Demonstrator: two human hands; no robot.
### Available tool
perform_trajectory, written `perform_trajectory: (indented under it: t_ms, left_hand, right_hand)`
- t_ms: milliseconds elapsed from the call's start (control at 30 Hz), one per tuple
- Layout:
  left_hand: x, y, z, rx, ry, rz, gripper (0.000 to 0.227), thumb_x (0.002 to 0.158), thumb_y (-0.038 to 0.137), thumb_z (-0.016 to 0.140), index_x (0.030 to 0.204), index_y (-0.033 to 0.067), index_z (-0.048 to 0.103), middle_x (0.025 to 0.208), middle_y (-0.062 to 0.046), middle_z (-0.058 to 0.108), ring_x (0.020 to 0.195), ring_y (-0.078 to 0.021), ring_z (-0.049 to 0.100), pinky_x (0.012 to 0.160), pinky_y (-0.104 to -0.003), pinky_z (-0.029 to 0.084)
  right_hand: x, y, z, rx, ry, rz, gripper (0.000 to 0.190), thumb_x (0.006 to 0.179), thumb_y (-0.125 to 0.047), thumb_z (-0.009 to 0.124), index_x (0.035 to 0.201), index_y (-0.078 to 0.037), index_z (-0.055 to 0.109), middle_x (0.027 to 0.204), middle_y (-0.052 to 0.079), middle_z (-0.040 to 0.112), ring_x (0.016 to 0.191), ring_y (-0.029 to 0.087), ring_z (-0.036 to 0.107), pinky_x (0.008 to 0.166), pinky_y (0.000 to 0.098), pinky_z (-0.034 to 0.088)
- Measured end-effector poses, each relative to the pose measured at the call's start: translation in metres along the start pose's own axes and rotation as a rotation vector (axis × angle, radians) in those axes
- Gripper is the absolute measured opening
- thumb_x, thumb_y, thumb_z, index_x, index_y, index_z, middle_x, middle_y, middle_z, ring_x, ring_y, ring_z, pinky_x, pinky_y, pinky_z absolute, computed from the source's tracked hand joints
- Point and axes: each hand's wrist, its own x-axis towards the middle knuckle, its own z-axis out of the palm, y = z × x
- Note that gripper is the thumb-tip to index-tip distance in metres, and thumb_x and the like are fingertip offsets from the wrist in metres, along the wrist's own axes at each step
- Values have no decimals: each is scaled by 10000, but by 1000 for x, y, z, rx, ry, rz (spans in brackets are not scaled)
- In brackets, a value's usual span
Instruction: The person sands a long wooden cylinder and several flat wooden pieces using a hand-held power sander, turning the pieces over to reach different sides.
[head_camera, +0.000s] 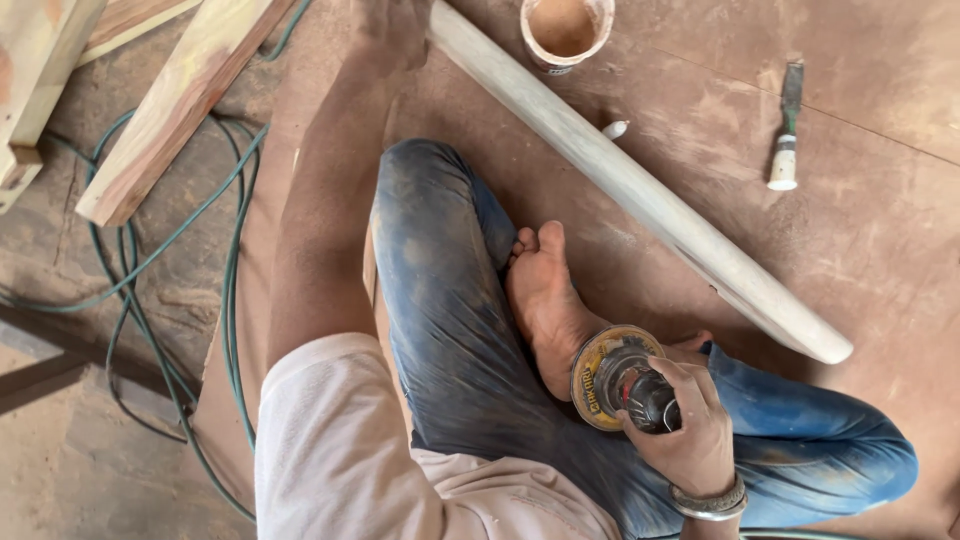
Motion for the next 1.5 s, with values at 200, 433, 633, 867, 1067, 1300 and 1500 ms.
perform_trajectory:
  t_ms: [200,433,633,867,1067,1300,1500]
  left_hand:
    - [5,21,35,59,495,135,750,730,537,767,1326,114,596,1311,-94,625,1242,-282,572,1079,-531,370]
    - [5,63,36,-92,655,463,662,741,350,850,1321,98,655,1348,-93,640,1314,-308,569,1196,-464,375]
    - [-4,77,16,-83,605,515,739,664,374,856,1327,123,646,1290,-95,657,1229,-303,602,1103,-442,435]
    - [-45,113,7,-96,514,630,581,753,503,796,1203,151,689,1243,-96,688,1175,-292,637,1004,-437,501]
    - [-89,189,-30,-201,145,613,491,818,464,756,1181,140,691,1187,-108,713,1097,-328,678,922,-485,540]
    - [-175,358,-40,-1872,-758,-78,720,949,472,710,1407,-4,425,1226,-296,657,918,-426,737,702,-502,668]
    - [-166,389,-46,-2108,-672,-595,938,830,595,746,1511,99,334,1461,-204,394,1188,-436,485,855,-588,587]
  right_hand:
    - [1,-3,3,0,31,-13,738,537,-146,913,1218,-76,638,1101,155,674,952,336,714,779,419,602]
    - [2,0,-5,32,66,-79,703,549,-155,902,1201,-77,653,1108,158,691,974,351,708,799,420,598]
    - [-10,4,-9,81,145,-98,696,556,-186,903,1198,-90,650,1082,125,718,924,342,722,756,422,604]
    - [-17,12,-6,75,165,-108,665,582,-161,868,1205,-98,645,1080,115,722,880,337,734,697,414,613]
    - [-22,10,-6,61,166,-122,687,564,-163,868,1208,-93,641,1072,128,711,877,349,728,697,425,613]
    - [-28,13,1,16,106,-46,691,578,-188,876,1222,-115,637,1048,128,695,898,375,710,728,451,598]
    - [-36,12,6,-3,219,-145,679,585,-158,839,1229,-116,628,1124,119,695,980,377,703,782,455,593]
